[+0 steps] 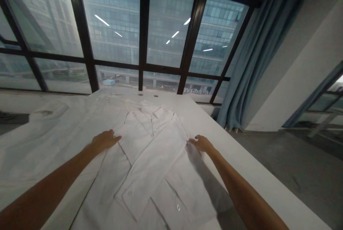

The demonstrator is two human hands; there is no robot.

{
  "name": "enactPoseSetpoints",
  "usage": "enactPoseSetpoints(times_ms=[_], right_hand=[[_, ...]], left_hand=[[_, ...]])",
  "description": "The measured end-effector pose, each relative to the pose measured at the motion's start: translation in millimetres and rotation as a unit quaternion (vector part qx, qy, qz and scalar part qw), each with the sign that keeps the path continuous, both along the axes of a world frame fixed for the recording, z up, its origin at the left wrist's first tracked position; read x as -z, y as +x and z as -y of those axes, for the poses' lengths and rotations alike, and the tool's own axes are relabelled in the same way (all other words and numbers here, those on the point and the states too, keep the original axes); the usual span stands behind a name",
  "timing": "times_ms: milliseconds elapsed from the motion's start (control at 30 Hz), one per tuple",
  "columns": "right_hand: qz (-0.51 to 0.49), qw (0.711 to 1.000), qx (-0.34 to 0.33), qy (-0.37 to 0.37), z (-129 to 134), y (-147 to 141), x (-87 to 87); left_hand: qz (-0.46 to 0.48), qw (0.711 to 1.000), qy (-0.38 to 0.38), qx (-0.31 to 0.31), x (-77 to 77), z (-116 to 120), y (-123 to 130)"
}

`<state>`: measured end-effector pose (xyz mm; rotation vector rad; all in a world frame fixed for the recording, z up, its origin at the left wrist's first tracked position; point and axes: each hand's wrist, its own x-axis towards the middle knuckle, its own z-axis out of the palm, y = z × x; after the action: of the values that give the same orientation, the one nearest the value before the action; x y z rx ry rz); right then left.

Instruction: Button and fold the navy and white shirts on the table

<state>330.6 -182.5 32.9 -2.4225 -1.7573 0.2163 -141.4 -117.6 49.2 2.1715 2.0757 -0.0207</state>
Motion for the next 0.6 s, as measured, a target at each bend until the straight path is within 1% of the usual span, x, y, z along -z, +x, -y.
enactPoseSetpoints(times_ms=[67, 167, 267, 367, 467, 533, 600], right_hand=[[-0.01, 0.999, -0.008, -0.035, 15, 7, -0.4], [-0.021, 0.996, -0.037, -0.08, 36, 9, -3.8], [-0.077, 0.99, -0.07, -0.094, 54, 7, -9.1], [-0.175, 0.981, -0.061, -0.055, 69, 6, -9.7], [-0.245, 0.969, -0.041, -0.002, 80, 8, -3.5], [-0.264, 0.964, -0.038, 0.012, 86, 12, 1.3], [-0.269, 0.962, -0.04, 0.016, 92, 16, 4.4]], left_hand=[[0.009, 0.999, -0.04, 0.006, 0.0, 11, -9], [0.011, 0.998, -0.068, 0.013, 1.4, 33, -17], [0.031, 0.995, -0.079, 0.055, 1.7, 60, -25], [0.065, 0.993, -0.062, 0.08, 2.3, 82, -32], [0.155, 0.985, -0.044, 0.06, 6.5, 97, -36], [0.223, 0.972, -0.073, 0.028, 10.6, 106, -38], [0.275, 0.954, -0.117, 0.02, 13.9, 114, -40]])
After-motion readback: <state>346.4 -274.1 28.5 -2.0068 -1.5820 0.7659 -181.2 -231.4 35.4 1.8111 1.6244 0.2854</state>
